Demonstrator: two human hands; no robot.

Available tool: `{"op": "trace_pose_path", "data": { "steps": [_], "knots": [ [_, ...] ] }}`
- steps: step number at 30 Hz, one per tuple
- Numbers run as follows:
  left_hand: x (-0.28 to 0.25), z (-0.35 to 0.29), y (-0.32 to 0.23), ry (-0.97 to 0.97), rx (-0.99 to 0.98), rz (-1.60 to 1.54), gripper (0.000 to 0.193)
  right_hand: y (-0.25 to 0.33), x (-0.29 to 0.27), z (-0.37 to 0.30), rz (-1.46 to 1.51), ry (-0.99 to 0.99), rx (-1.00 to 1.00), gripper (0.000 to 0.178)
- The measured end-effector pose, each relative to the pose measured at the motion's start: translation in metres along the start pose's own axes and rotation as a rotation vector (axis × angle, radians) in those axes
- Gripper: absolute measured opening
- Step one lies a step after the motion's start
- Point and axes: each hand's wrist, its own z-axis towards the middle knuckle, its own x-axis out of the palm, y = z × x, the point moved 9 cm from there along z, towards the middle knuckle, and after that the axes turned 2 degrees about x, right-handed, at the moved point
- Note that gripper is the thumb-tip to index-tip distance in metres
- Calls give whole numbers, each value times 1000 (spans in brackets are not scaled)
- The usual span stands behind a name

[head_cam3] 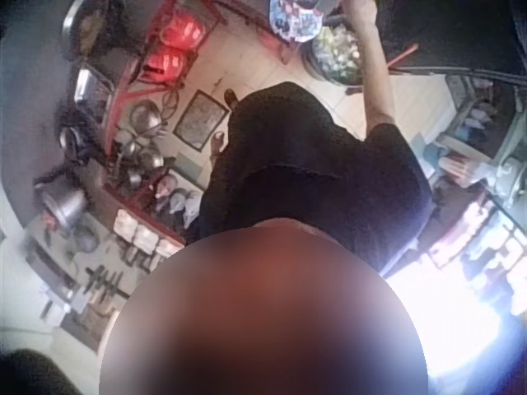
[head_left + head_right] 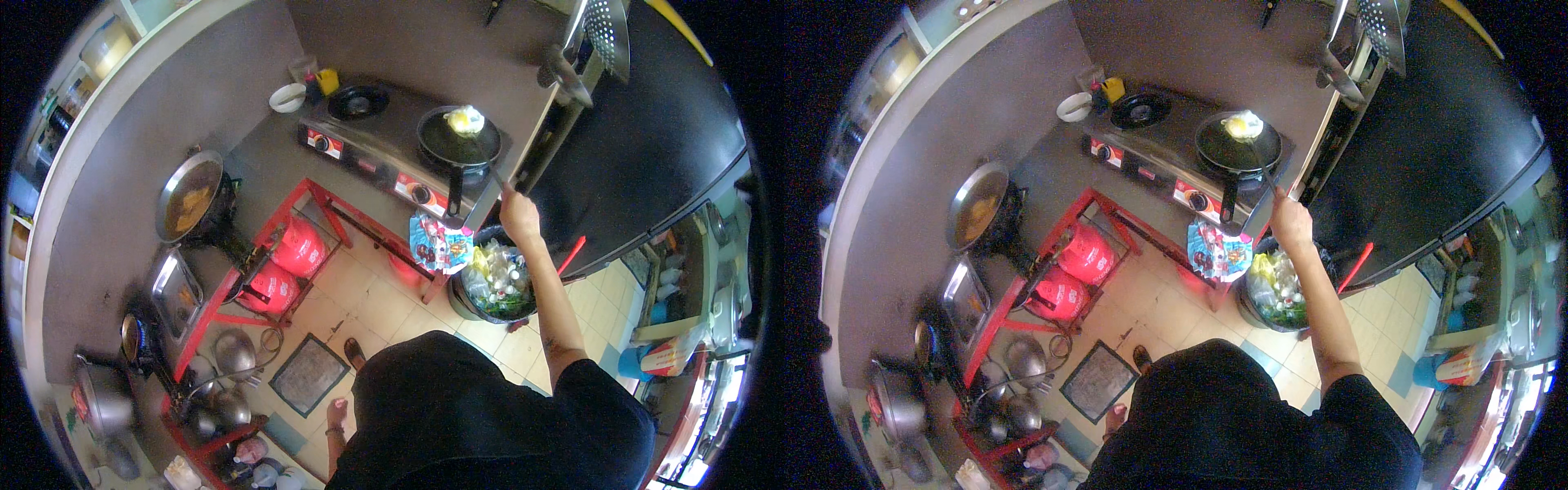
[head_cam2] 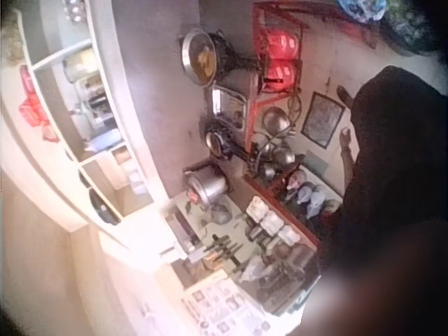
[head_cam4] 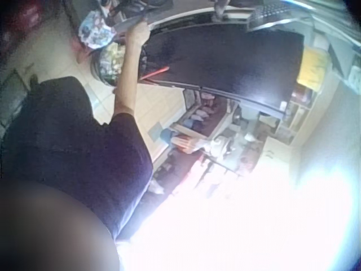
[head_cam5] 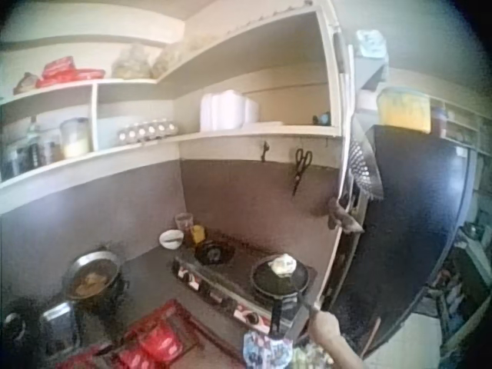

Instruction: The person assembles meal boxes by scooping rice into compartments, frying an egg in a pan, and adding a dark sauce. They use a ladle and spatula to transfer ingredients into white takeout containers on a countertop.

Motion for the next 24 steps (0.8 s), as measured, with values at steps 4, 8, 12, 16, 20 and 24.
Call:
{"op": "trace_pose_path", "data": {
  "steps": [4, 8, 12, 16, 20, 24],
  "knots": [
    [-4, 70, -126, -57, 150, -92, 37, 7, -20, -5, 39, -27, -52, 29],
    [-1, 143, -340, -29, 526, -132, 27, 8, -32, -10, 0, -12, -51, 32],
    [13, 194, -488, -60, 706, -85, 29, 1, -38, -17, 30, 5, -18, 34],
    [37, 249, -549, -2, 615, 53, 33, -4, -40, -24, 9, -9, -35, 34],
    [51, 276, -580, 6, 525, 144, 38, -7, -41, -29, 20, 14, 3, 35],
    [54, 279, -608, -40, 597, 143, 37, -11, -46, -34, 70, 24, 65, 32]
  ]
}}
